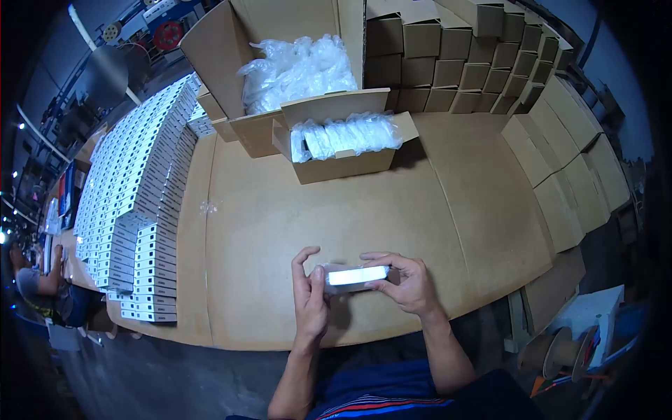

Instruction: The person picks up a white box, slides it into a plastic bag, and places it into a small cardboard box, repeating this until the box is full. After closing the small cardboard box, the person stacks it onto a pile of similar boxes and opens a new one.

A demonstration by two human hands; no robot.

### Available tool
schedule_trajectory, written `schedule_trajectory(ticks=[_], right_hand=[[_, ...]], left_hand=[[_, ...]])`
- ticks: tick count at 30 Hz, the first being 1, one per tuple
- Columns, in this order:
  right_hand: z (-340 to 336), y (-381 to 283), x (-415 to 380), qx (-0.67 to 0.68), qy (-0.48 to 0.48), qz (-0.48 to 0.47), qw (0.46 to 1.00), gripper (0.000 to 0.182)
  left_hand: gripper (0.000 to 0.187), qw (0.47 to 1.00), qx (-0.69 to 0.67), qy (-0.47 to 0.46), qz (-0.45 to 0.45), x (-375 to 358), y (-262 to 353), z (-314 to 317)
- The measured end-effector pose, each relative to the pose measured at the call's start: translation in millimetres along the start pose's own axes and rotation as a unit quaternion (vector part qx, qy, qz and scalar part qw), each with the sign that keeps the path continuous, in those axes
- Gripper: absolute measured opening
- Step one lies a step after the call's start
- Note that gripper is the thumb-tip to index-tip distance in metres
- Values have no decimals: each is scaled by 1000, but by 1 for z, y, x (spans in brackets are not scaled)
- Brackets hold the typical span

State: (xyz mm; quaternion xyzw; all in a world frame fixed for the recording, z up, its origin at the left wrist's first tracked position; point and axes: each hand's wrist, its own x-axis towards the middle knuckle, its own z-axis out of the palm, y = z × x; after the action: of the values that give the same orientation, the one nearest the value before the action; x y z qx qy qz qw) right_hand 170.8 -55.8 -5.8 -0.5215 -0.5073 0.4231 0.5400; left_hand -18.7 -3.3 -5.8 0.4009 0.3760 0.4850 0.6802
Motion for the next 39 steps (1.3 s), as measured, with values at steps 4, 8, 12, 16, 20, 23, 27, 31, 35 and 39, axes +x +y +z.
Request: schedule_trajectory(ticks=[4, 8, 12, 16, 20, 23, 27, 31, 35, 39], right_hand=[[-7, -9, 7, -104, 3, -88, 991, 32], [-4, -45, 13, -180, 27, -126, 975, 30], [-15, -55, 25, -218, -119, -144, 958, 26], [-15, -73, 49, -361, -175, -237, 885, 23], [-10, -93, 74, -431, -188, -241, 849, 24], [-11, -103, 102, -360, -138, -215, 897, 25], [8, -113, 143, -364, 76, -228, 900, 23], [43, -98, 186, -310, 193, -242, 899, 25], [63, -68, 216, -348, 219, -310, 857, 31], [68, -51, 220, -397, 212, -287, 846, 32]], left_hand=[[26, 971, 185, -128, 81, 1, 19, -5], [20, 947, 261, -162, 90, 7, 26, -10], [19, 942, 267, -182, 86, 18, 26, -19], [21, 928, 283, -200, 136, 39, 32, -26], [35, 948, 224, -220, 52, 62, 36, -38], [59, 964, 169, -185, 90, 90, 44, -39], [113, 907, 369, -110, 168, 166, 50, -56], [138, 864, 446, -122, 198, 237, 39, -56], [133, 891, 336, -194, 236, 275, 22, -47], [126, 899, 326, -147, 254, 275, 15, -38]])
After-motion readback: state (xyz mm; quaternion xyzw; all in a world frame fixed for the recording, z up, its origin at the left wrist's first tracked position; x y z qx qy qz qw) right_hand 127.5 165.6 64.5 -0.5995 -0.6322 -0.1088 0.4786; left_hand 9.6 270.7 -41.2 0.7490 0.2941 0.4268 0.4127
